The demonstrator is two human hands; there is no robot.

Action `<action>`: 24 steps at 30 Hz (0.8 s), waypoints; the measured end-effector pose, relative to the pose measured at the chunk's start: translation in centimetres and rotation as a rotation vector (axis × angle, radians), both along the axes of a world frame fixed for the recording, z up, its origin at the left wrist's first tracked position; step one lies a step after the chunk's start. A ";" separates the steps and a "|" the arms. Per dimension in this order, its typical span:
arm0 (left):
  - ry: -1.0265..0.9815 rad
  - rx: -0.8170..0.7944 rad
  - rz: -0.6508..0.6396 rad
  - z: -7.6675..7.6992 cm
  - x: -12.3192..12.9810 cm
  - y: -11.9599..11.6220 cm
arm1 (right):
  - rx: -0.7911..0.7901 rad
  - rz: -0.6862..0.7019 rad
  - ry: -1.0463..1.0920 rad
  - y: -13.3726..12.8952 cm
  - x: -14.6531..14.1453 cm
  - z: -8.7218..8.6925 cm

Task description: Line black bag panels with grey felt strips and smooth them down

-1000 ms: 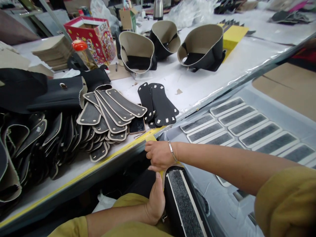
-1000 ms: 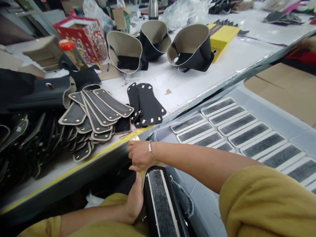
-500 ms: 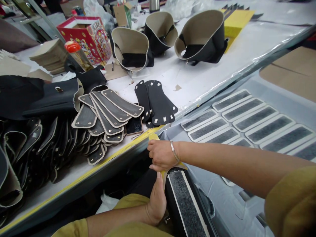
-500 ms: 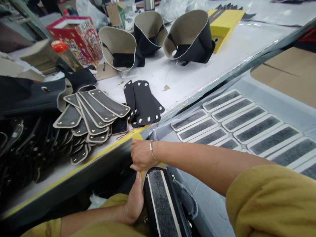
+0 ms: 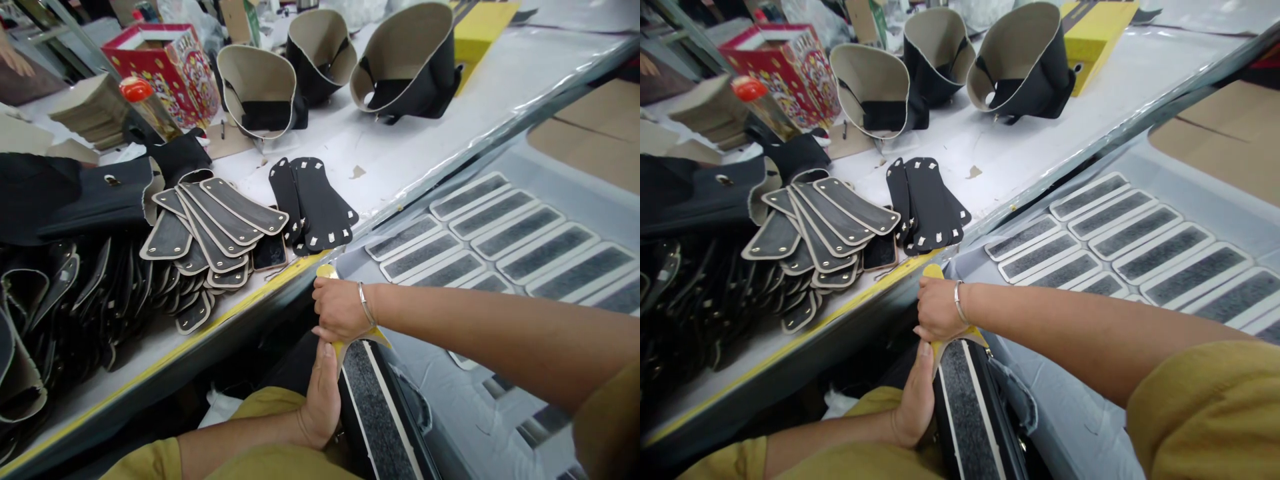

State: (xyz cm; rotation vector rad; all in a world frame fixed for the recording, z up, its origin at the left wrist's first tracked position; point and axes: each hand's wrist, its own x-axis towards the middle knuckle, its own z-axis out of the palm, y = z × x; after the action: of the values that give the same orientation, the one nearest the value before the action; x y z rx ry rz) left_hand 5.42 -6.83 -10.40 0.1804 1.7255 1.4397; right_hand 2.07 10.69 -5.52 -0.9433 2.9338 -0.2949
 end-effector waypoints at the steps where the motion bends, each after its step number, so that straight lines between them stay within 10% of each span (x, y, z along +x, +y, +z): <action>1: 0.015 -0.008 -0.024 0.1 0.0 0.1 | 0.007 -0.030 -0.005 0.0 0.3 0.2; 12: -0.201 0.312 -0.434 2.7 -5.7 -2.6 | 0.168 -0.712 -0.186 0.6 10.8 2.8; 24: 0.408 0.108 -1.268 4.9 -14.1 2.1 | -0.681 -1.606 -0.250 -10.2 22.5 0.5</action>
State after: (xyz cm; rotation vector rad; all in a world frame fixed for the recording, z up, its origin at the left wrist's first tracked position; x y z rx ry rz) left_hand -8.66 -4.72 -5.54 1.4109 1.3123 0.5262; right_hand 24.59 0.54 -5.06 1.5343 2.5332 -1.2646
